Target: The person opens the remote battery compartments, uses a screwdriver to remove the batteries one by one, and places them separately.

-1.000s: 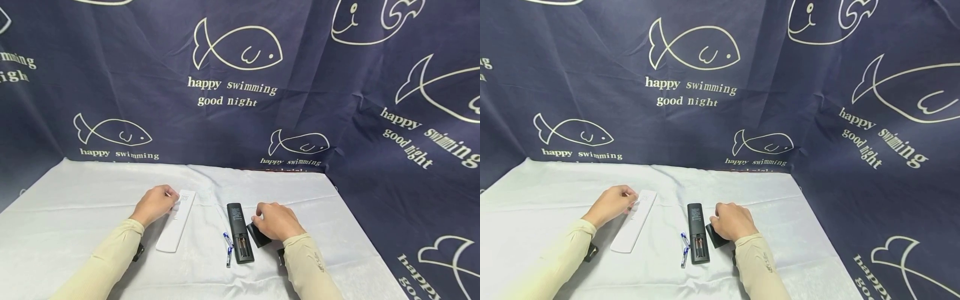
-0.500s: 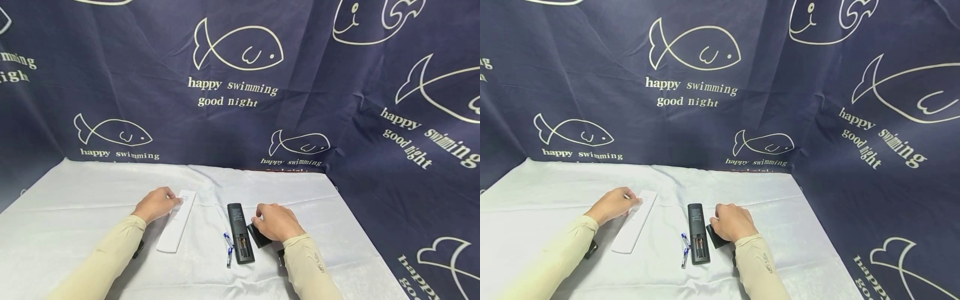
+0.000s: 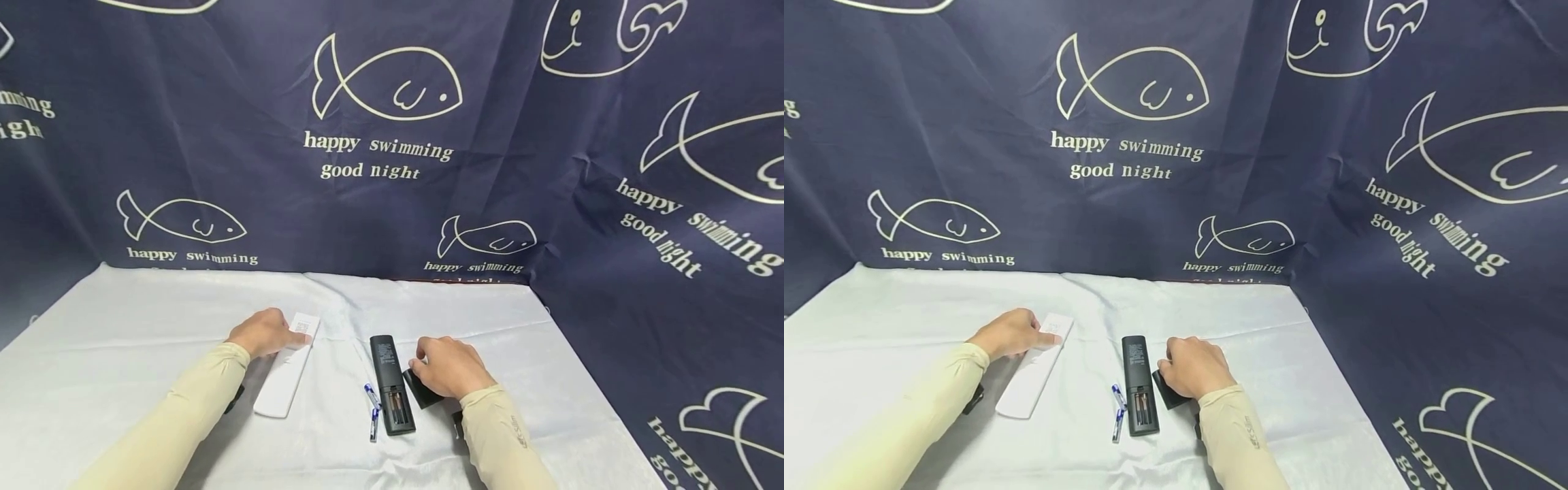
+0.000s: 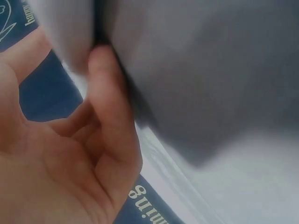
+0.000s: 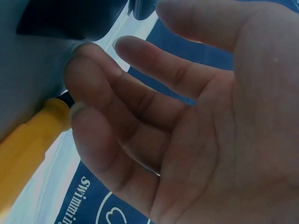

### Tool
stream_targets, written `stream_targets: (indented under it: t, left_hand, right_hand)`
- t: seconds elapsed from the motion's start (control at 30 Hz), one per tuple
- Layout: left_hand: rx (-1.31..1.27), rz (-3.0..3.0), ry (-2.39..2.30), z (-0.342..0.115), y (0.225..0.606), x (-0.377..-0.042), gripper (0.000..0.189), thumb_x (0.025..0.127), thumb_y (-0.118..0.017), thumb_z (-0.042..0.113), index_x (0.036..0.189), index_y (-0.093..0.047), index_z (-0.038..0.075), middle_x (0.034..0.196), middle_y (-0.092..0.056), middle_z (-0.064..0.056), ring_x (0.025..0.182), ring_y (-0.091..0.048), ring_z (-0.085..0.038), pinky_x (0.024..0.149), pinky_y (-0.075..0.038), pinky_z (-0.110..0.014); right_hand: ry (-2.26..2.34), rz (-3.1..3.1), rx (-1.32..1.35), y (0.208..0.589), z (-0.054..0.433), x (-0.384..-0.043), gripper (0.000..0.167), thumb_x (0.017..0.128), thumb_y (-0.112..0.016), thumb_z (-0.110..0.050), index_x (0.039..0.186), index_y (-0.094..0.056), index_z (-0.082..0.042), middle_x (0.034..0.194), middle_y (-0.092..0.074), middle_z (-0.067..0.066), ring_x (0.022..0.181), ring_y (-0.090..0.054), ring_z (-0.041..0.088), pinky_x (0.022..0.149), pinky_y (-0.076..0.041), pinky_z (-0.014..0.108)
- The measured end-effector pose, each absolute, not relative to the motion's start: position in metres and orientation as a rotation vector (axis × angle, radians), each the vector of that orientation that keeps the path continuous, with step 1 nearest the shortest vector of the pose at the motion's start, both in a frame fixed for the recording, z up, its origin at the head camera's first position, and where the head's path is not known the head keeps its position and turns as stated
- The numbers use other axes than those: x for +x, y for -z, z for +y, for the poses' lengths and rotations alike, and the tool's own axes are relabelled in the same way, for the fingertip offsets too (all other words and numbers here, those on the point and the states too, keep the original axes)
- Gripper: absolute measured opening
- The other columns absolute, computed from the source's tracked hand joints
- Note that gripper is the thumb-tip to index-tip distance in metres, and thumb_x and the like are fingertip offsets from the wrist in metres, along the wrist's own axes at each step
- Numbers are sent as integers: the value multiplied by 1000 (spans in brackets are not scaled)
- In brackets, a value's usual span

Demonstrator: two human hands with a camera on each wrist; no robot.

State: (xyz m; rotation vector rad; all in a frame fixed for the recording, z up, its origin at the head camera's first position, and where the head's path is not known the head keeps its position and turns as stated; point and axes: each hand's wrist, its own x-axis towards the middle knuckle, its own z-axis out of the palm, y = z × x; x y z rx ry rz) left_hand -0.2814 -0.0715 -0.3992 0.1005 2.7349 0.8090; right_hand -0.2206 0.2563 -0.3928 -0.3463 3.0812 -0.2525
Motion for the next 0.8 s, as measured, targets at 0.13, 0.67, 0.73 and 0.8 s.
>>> stream_targets:
  t: [0.13, 0.67, 0.73, 0.8]
  left_hand:
    - [94, 2715, -790, -70, 398, -281, 44, 85, -75, 48, 83, -59, 8, 60, -50, 0, 50, -48, -14, 46, -35, -27]
    - [86, 2700, -837, -58, 395, -278, 42, 87, -76, 39, 98, -58, 3, 80, -61, -8, 64, -62, -21, 55, -52, -31]
    - [96, 2710, -841, -57, 396, -278, 43, 86, -77, 39, 100, -57, 3, 81, -61, -8, 64, -62, -21, 54, -52, -31]
    - [111, 2721, -839, -56, 396, -278, 44, 85, -78, 39, 100, -57, 3, 81, -61, -8, 62, -61, -21, 53, -50, -31]
  right_hand:
    - [243, 3083, -356, 393, 255, -220, 15, 93, -67, -34, 95, -69, -19, 92, -70, 1, 88, -65, 24, 77, -51, 47]
    - [238, 3089, -369, 389, 253, -218, 13, 93, -67, -32, 94, -69, -19, 91, -70, 0, 85, -64, 23, 75, -51, 48]
    - [241, 3090, -373, 389, 253, -218, 14, 93, -67, -33, 94, -69, -19, 91, -70, 0, 85, -64, 23, 75, -50, 47]
    - [242, 3091, -373, 389, 253, -218, 14, 93, -67, -33, 94, -69, -19, 91, -70, 0, 85, -64, 23, 75, -50, 47]
